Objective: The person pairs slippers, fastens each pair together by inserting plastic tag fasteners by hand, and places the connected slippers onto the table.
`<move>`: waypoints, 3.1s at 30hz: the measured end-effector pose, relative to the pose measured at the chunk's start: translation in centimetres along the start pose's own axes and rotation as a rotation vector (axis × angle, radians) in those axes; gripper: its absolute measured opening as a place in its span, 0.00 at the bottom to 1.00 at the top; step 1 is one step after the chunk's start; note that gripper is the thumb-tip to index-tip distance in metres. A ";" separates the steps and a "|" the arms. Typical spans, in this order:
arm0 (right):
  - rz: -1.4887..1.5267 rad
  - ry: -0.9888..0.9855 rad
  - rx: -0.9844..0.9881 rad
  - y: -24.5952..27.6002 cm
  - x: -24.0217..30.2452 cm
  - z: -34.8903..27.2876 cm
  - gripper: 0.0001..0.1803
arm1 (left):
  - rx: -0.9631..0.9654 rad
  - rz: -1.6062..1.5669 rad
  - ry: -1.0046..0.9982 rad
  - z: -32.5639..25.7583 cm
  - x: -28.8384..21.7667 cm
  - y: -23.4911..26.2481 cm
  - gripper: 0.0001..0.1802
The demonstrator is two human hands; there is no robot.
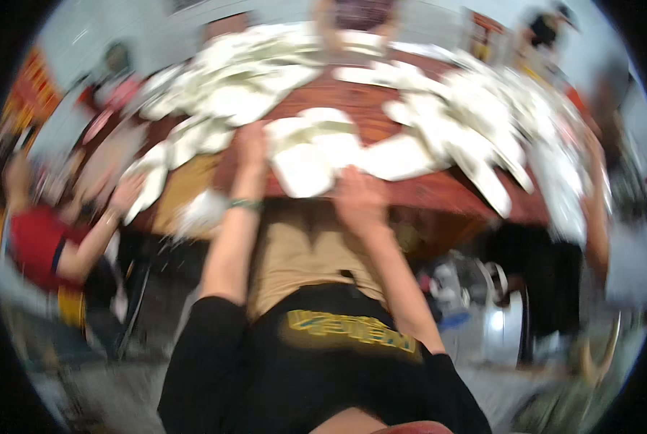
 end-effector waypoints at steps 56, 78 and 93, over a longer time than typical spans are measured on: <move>1.117 -0.210 0.343 -14.3 1.2 13.4 0.11 | -0.171 -0.528 -0.004 -0.2 1.7 -1.2 0.05; 1.139 -0.223 0.320 -16.1 -1.6 11.4 0.14 | -0.097 -0.349 -0.005 0.2 2.6 -3.5 0.10; 0.886 0.107 0.010 -10.1 0.6 15.6 0.10 | 0.111 -0.670 0.276 -1.4 -1.1 -0.7 0.07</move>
Point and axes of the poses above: each hand's wrist, its own z-axis towards the middle knuckle, its own y-axis out of the back of the hand, x = y × z, the point moved 1 cm from there along z, towards the middle knuckle, and after that the axes turned 11 degrees about y, right-handed, at the moved point
